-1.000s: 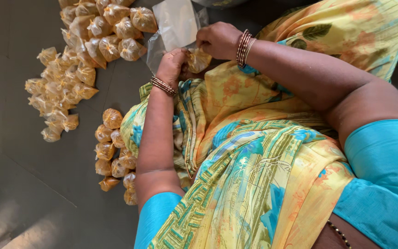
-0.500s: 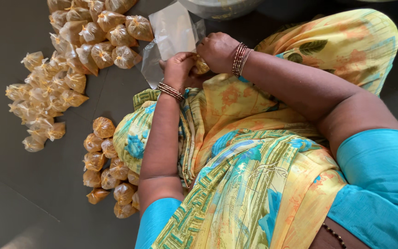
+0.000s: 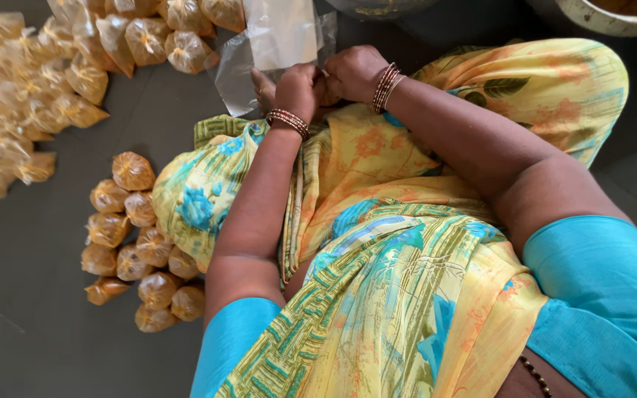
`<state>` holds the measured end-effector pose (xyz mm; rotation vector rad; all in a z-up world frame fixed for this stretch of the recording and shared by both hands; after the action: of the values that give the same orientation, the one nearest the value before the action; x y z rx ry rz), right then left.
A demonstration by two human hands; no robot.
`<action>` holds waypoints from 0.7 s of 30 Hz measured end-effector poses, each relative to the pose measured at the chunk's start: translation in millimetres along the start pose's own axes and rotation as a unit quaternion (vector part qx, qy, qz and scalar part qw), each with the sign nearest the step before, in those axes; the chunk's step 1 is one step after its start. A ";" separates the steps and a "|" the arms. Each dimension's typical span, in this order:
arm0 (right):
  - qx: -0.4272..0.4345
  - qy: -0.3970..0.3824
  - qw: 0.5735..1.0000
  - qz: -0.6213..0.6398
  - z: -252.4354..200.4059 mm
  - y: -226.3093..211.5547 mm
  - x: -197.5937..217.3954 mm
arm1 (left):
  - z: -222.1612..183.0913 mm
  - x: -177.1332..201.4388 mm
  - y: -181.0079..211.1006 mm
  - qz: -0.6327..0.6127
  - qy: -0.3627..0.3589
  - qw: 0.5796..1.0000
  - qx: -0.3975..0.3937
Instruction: The person scoops a thick brown paste from a large metal pot into small clear plastic bags using a ladle, then ties each bag and places it with others on the floor. The person repeats this process multiple times.
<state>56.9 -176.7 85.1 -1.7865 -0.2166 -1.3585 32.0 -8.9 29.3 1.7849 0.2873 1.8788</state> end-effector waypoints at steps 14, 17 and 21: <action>-0.073 -0.102 0.986 -0.107 -16.9 -3.7 -14.7 | -7.4 -11.9 5.2 0.067 -0.060 0.996 -0.020; -0.066 -0.101 0.990 -0.074 -10.0 -7.1 -10.6 | 1.9 -19.8 -7.7 0.064 -0.053 0.996 -0.026; -0.101 -0.118 0.985 -0.069 -22.8 -11.7 -19.6 | -6.4 -40.2 -22.4 0.124 -0.072 0.990 0.002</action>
<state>26.2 -179.0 75.4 -2.1391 -0.3477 -1.2990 30.4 -9.2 -17.1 2.0256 0.0139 1.8993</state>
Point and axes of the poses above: each hand's wrist, its own z-axis towards the middle knuckle, its own x-axis out of the back of the hand, y = z × x, the point moved 4 cm from there along z, towards the middle knuckle, and after that the axes turned 6 degrees about -y, right-handed, at the moved point
